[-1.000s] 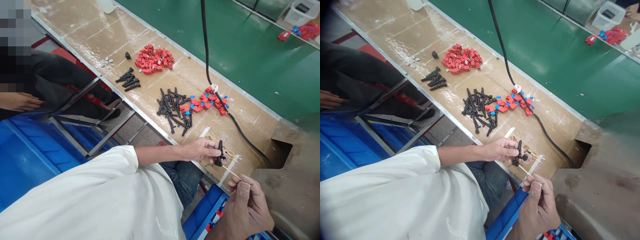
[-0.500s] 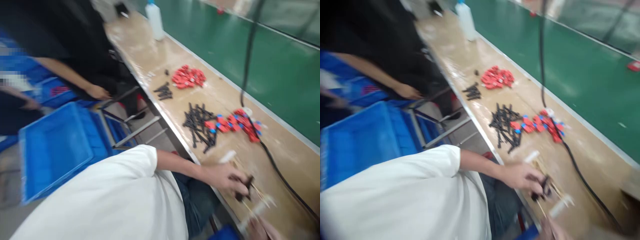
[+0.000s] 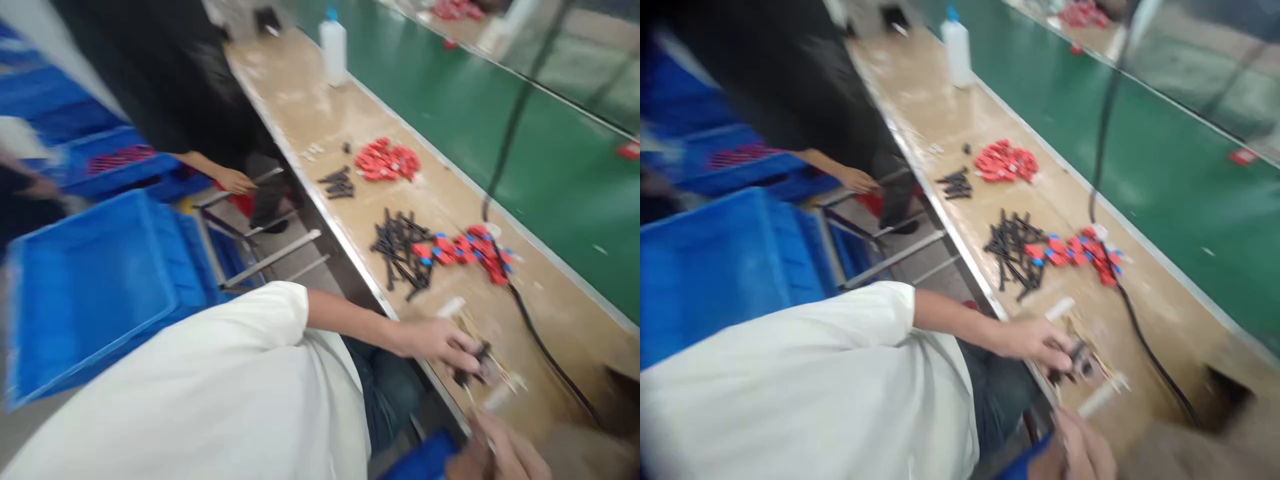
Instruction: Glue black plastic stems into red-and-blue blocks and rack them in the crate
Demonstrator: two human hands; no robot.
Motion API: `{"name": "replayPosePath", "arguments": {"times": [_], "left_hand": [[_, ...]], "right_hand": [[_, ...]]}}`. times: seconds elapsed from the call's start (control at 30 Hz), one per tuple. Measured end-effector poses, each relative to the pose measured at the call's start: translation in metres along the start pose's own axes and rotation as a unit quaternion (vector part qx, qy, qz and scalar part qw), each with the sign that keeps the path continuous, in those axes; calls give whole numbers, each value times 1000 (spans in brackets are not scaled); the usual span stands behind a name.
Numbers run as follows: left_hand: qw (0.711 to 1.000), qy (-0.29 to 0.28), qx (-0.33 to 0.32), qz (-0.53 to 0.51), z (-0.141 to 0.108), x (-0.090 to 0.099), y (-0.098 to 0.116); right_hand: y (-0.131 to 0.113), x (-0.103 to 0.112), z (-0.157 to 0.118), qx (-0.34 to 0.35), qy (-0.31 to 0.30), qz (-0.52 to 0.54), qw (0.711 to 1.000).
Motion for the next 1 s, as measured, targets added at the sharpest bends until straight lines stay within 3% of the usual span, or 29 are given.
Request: {"name": "replayPosePath", "arguments": {"times": [0.07, 0.13, 0.2, 0.27, 0.4, 0.5, 0.6, 0.77, 0.9, 1.0], "left_hand": [[997, -20, 47, -50, -7, 0, -6], [992, -62, 91, -67, -8, -5, -12], [991, -78, 91, -58, -10, -11, -12], [996, -67, 43, -36, -16, -13, -4], [997, -36, -65, -2, -33, -15, 17], [996, -23, -88, 5, -38, -14, 21], [995, -10, -100, 6, -39, -11, 21], [998, -9, -54, 33, -34, -8, 14], [998, -39, -32, 30, -30, -8, 12], [1000, -11, -29, 0, -29, -2, 8]], "right_hand": [[-33, 32, -17, 51, 16, -68, 996], [-60, 40, -16, 127, 12, -107, 986], [-67, 37, -10, 162, 7, -121, 979], [-59, 38, -6, 130, 41, -117, 984], [-30, 42, -20, -16, 169, -35, 985], [-21, 37, -32, -94, 231, 12, 968], [-21, 33, -37, -121, 262, 31, 957], [-33, 34, -24, -37, 188, -51, 980], [-24, 34, -22, -55, 167, -2, 984], [-47, 30, -16, 58, 120, -99, 986]]}}
Point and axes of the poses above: each hand's wrist, its own z-axis towards the middle knuckle, its own x-axis out of the back of the hand, y = z × x, the point moved 9 cm from there along z, towards the middle knuckle, and after that the axes turned 14 degrees about x, right-handed, at the moved point
